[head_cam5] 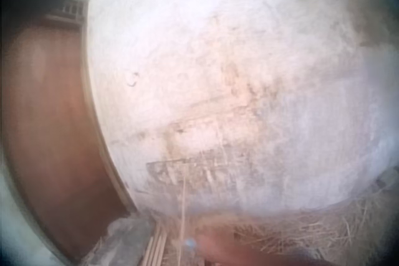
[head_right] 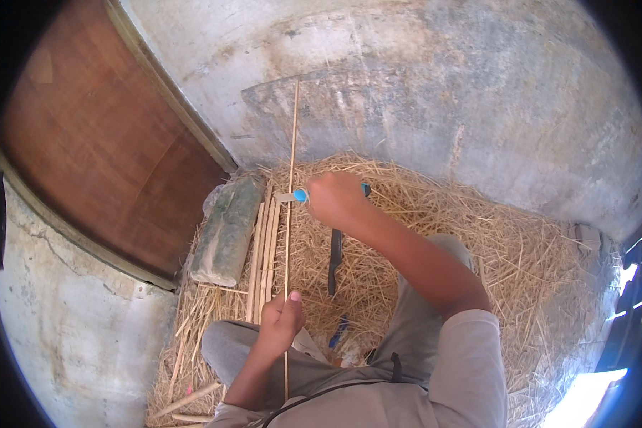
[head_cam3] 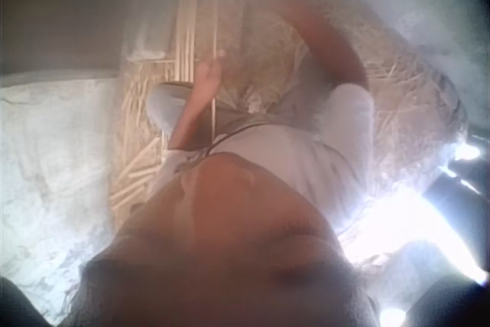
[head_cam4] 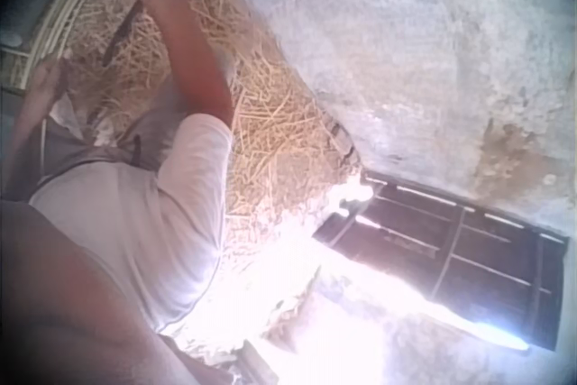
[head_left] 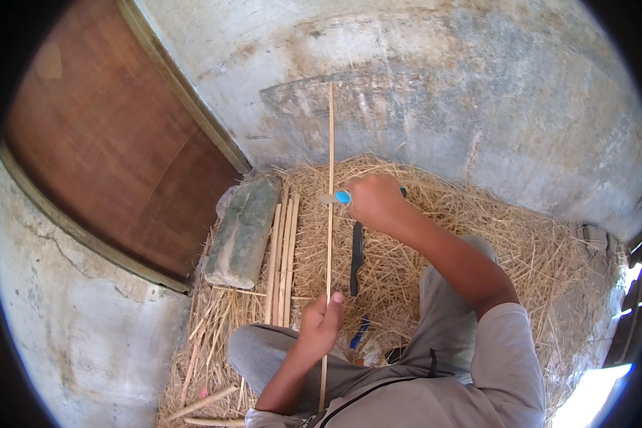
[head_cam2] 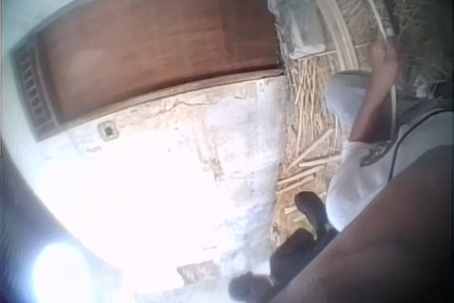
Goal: The person sits on a straw-covered floor and uses a knife to shave thin strips of bamboo. They hold the bamboo vertically and scrape the blade along its length to remove the outer layer, occasionally switching between a blue utility knife and a black machete.
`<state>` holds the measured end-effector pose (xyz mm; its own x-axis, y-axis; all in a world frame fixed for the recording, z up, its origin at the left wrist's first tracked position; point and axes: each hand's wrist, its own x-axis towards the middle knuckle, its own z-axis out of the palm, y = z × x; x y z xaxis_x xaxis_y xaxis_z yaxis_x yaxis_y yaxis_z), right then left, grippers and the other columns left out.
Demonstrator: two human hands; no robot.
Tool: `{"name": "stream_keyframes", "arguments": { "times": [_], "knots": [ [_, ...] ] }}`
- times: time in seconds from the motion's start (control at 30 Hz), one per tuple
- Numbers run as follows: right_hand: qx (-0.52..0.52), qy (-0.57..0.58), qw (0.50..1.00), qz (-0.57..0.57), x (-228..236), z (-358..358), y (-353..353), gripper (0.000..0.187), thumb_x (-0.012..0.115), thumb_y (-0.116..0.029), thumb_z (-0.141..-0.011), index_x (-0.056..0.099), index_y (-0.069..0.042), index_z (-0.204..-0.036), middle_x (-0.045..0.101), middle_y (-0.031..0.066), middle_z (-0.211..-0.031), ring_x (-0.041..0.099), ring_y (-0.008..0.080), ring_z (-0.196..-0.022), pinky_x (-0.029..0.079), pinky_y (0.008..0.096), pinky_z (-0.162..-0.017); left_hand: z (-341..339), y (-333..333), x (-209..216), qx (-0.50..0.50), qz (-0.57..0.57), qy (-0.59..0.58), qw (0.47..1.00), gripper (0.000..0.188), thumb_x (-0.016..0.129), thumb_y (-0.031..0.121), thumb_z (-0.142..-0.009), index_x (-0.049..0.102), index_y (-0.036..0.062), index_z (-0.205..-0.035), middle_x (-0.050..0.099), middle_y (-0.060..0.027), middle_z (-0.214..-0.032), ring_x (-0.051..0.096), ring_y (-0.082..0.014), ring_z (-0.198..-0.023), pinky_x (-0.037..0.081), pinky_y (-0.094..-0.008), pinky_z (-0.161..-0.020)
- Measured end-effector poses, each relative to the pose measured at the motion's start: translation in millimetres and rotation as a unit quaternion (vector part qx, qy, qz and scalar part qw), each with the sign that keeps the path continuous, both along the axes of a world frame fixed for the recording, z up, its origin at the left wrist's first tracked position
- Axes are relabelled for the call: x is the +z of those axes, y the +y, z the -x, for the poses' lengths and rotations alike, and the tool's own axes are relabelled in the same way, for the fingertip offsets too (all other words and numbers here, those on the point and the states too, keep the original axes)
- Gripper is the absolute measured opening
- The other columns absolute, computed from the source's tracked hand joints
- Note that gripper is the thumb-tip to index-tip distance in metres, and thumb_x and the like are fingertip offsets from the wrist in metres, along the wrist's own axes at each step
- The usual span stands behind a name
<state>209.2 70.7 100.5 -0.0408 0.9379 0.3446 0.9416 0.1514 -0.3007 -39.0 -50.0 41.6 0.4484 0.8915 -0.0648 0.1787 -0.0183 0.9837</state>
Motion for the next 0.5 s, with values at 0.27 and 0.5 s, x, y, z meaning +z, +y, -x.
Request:
{"name": "stream_keyframes", "arguments": {
  "times": [0.27, 0.5],
  "knots": [
    [-0.043, -0.010, 0.999, -0.020, 9, 1, 16, 0.011, 0.067, -0.015, -0.080, 0.072, -0.007, -0.084, 0.071, 0.0139, -0.072, 0.071, 0.0319, -0.064, 0.055, 0.0447, -0.055, -3, -3, 0, 0.033, -0.050, 0.022, 0.998, 0.042, 0.052, 0.029, -0.108, 0.043, 0.0057, -0.074, 0.043, 0.0022, -0.056, 0.040, -0.0049, -0.052, 0.034, -0.0286, -0.046],
    [-0.058, -0.016, 0.996, -0.061, -3, 1, 38, 0.019, 0.067, -0.025, -0.088, 0.073, -0.007, -0.094, 0.070, 0.0138, -0.072, 0.070, 0.0307, -0.064, 0.054, 0.0419, -0.055, -6, 0, 1, 0.070, -0.121, 0.116, 0.983, 0.042, 0.056, 0.028, -0.105, 0.047, 0.0009, -0.075, 0.048, -0.0114, -0.054, 0.045, -0.0144, -0.049, 0.038, -0.0363, -0.047]
  ]
}}
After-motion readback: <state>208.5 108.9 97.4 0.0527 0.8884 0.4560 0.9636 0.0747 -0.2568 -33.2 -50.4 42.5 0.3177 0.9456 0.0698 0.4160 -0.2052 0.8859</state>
